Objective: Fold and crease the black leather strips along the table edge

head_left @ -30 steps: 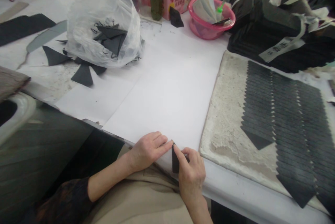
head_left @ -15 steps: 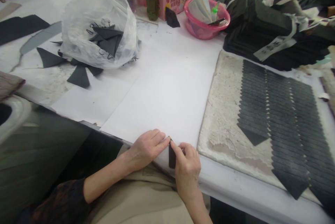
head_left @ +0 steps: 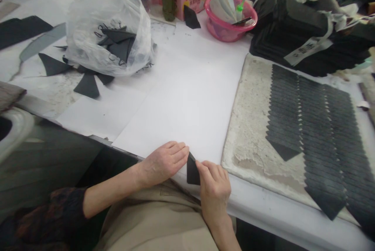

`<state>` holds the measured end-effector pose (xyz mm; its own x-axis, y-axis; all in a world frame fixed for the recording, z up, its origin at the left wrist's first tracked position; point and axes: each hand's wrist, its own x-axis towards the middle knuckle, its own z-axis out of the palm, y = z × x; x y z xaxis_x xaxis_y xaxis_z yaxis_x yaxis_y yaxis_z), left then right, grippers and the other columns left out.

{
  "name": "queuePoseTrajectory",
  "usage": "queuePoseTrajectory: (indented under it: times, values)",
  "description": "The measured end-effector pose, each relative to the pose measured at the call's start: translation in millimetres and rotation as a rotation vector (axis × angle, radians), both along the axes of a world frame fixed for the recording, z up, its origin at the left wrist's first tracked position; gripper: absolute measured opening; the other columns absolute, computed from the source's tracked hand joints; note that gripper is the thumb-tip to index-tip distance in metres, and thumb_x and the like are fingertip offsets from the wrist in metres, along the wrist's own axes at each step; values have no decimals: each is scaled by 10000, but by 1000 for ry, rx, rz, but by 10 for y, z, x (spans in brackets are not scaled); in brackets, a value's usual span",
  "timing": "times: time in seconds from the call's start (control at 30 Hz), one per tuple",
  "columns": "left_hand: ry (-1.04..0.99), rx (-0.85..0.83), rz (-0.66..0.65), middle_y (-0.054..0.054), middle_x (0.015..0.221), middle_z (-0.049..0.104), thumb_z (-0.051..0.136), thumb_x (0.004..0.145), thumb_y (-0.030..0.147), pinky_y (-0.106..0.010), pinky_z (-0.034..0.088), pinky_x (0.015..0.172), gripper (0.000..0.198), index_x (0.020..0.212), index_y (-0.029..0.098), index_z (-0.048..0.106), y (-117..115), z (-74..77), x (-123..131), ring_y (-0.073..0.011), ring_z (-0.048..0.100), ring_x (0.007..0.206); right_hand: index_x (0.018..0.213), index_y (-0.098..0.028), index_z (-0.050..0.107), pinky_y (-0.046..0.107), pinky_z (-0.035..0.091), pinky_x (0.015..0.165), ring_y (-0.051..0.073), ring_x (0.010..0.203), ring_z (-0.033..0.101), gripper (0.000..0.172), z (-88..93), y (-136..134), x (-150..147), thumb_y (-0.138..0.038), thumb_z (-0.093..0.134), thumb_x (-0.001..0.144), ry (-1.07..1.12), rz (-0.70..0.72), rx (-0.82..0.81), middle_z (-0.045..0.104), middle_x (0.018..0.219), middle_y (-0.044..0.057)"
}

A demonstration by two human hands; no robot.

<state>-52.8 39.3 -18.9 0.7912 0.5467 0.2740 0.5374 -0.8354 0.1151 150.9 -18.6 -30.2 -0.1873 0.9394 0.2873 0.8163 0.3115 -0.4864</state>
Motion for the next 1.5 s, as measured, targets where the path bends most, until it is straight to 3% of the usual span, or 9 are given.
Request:
queuePoseTrajectory:
  times: [0.47,0.7,0.87,1.07,1.3,1.5]
  values:
    - [81,9,-4,-152,1250,592,490,953,109,-428,476,993,302,1246,83,557,-84,23,-9,-275,526,1201,1164,-211,639,318,423,756,175,841,513,263,-43,-55,58,-119,512,952,1,41,3,611,940,67]
    - [130,45,23,-165,1304,549,487,933,67,-434,434,1058,303,1225,54,570,-144,50,79,-291,461,1274,1166,-220,639,325,422,744,180,844,522,275,-52,-60,40,-117,490,959,-15,40,-8,613,944,69]
    - [113,18,-7,-159,1242,590,461,946,80,-408,466,1009,292,1211,47,579,-140,73,102,-275,525,1194,1137,-215,640,317,424,741,168,831,533,236,-19,-52,80,-134,505,961,30,49,-6,629,932,55]
    - [103,-9,4,-152,1277,572,439,965,113,-415,454,1010,337,1288,85,531,-165,79,57,-277,502,1230,1027,-203,657,309,426,753,158,821,553,167,19,-150,209,-115,545,940,58,35,1,643,905,44]
    - [186,-66,18,-169,1342,513,443,969,164,-450,419,1048,428,1394,117,439,-236,46,59,-322,440,1286,1159,-228,644,303,433,758,151,847,542,277,-15,-247,296,-103,506,955,50,22,1,625,930,51]
    - [183,-11,21,-186,1317,525,440,954,114,-474,417,1053,393,1342,71,484,-238,89,117,-322,462,1262,1183,-229,639,320,442,773,167,877,523,302,-57,-301,278,-95,497,953,47,-2,-8,609,953,63]
